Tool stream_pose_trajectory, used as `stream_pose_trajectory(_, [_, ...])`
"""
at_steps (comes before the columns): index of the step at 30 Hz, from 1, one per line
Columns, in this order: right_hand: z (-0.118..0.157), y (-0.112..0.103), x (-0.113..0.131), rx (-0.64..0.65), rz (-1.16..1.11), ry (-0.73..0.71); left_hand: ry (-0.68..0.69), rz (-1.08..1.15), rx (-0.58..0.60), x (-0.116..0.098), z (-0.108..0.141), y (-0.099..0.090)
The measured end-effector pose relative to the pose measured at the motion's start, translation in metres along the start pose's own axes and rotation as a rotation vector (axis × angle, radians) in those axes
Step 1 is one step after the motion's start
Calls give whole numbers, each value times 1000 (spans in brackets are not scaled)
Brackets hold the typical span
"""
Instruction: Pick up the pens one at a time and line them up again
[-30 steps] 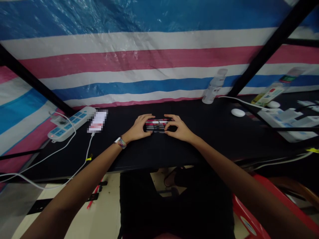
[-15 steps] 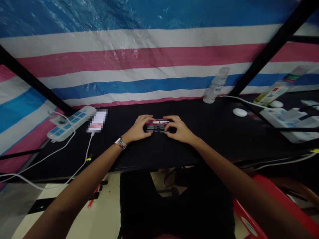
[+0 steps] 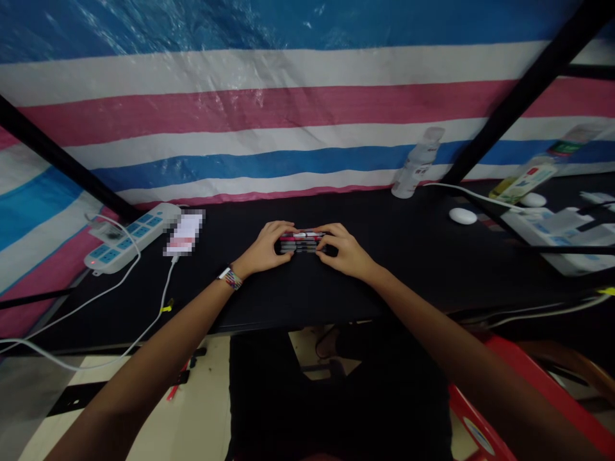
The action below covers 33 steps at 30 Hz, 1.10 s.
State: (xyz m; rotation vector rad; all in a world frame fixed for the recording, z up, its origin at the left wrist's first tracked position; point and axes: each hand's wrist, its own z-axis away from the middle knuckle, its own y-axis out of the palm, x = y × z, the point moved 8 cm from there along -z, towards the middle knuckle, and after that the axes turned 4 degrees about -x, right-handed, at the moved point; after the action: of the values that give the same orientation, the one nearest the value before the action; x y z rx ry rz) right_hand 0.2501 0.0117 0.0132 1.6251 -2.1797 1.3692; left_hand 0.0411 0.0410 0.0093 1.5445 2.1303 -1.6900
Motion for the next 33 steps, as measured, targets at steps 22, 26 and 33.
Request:
stream_pose_trajectory(22, [-2, 1, -63, -404, -215, 459, -332, 225, -402, 31, 7, -11])
stream_pose_trajectory(26, [-13, 17, -82, -431, -286, 553, -438, 422, -533, 41, 4, -2])
stream_pose_trajectory(33, [-26, 32, -84, -424, -403, 609, -476, 513, -541, 39, -6, 18])
